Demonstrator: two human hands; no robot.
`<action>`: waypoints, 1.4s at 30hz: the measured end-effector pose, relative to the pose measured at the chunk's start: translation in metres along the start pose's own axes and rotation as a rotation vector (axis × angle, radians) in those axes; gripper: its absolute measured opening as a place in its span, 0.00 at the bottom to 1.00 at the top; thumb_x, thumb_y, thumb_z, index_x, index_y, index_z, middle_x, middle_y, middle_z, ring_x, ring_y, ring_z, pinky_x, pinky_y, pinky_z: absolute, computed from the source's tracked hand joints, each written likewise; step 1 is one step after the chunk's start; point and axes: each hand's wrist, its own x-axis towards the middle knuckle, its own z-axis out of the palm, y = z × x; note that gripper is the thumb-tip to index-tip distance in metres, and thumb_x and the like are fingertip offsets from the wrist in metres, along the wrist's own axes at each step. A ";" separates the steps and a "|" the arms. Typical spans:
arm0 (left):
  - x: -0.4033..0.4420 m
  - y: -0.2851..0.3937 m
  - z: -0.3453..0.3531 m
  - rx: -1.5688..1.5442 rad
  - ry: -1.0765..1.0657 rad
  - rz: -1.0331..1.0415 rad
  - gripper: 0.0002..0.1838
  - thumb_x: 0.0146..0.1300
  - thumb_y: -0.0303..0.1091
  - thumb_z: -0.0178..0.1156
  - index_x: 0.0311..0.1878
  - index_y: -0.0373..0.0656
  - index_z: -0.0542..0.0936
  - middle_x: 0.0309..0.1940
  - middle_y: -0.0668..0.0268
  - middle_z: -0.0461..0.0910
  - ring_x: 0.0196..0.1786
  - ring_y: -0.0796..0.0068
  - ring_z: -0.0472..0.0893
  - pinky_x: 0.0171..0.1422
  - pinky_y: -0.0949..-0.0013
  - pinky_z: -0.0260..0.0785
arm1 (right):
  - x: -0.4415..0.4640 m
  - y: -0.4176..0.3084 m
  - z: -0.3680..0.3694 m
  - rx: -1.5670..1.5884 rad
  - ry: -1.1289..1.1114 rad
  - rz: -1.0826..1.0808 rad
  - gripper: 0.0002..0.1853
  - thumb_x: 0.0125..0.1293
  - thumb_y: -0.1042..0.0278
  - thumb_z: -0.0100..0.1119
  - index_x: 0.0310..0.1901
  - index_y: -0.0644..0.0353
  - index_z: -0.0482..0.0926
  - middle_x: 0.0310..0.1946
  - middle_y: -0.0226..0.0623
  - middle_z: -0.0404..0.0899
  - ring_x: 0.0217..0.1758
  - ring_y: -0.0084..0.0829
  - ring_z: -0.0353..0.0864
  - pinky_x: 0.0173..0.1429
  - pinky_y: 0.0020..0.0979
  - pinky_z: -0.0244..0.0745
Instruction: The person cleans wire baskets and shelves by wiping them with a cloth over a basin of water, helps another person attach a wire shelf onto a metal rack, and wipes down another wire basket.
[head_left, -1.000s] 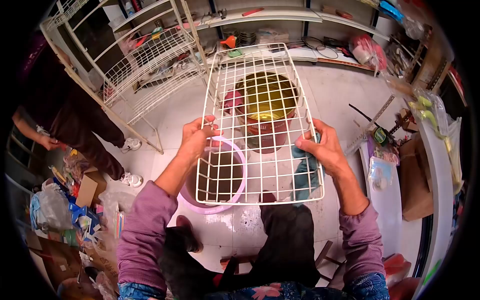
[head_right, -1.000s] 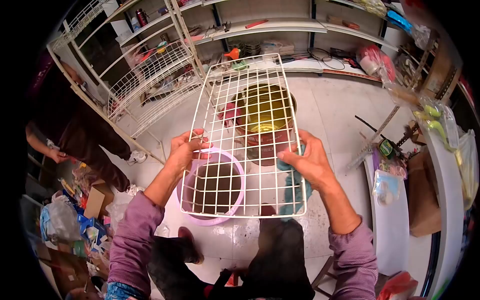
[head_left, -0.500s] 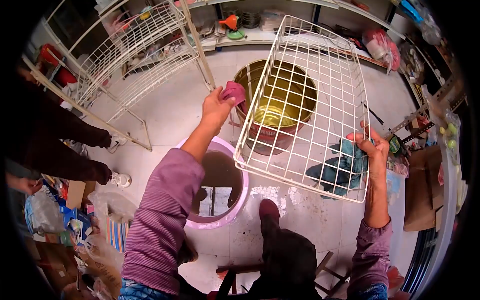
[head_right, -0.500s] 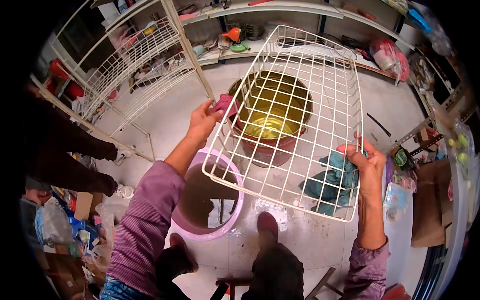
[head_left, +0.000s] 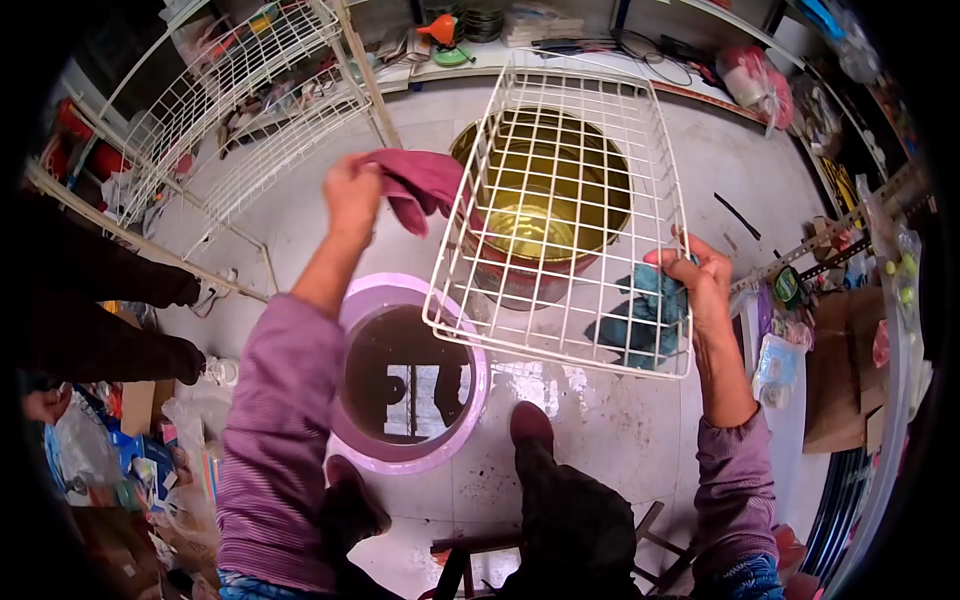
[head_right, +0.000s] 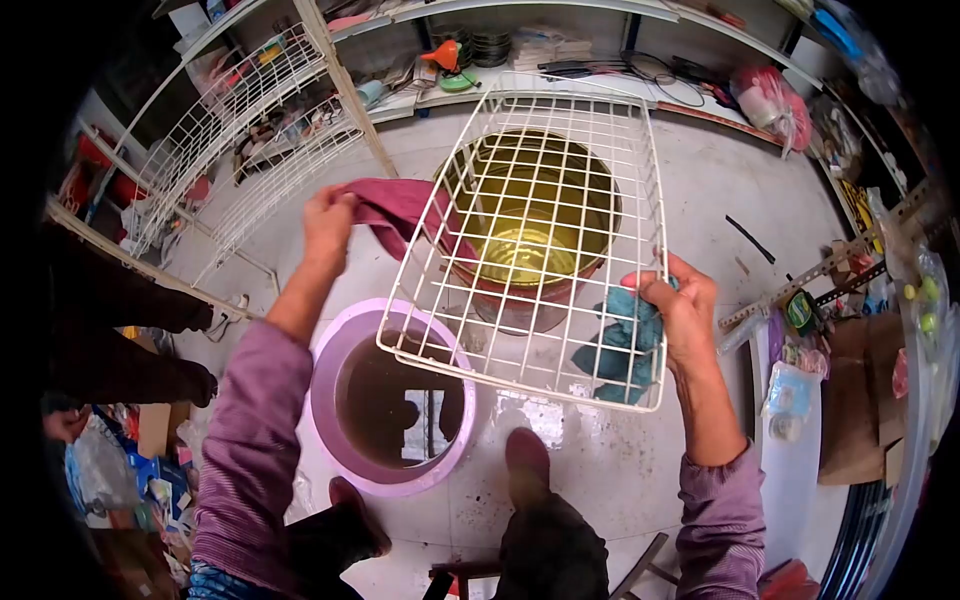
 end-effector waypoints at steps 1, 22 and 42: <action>-0.005 0.011 -0.019 -0.007 0.030 -0.010 0.12 0.60 0.26 0.54 0.44 0.32 0.79 0.31 0.63 0.81 0.34 0.75 0.80 0.41 0.71 0.73 | 0.004 0.005 0.004 0.006 -0.019 -0.011 0.28 0.51 0.82 0.50 0.58 0.79 0.64 0.31 0.45 0.81 0.29 0.29 0.80 0.33 0.25 0.78; -0.161 0.027 -0.248 -0.677 0.019 -0.194 0.10 0.65 0.25 0.51 0.48 0.35 0.72 0.45 0.62 0.78 0.48 0.74 0.77 0.58 0.70 0.67 | 0.065 0.044 -0.008 -0.270 -0.237 0.056 0.19 0.57 0.67 0.65 0.48 0.69 0.78 0.29 0.34 0.81 0.29 0.22 0.79 0.34 0.23 0.76; -0.256 0.087 -0.213 -0.711 -0.078 -0.326 0.15 0.62 0.32 0.56 0.47 0.33 0.74 0.37 0.62 0.80 0.33 0.78 0.76 0.42 0.75 0.69 | -0.074 -0.055 -0.051 0.207 0.019 -0.164 0.17 0.61 0.71 0.60 0.50 0.69 0.75 0.28 0.35 0.77 0.27 0.23 0.76 0.32 0.24 0.75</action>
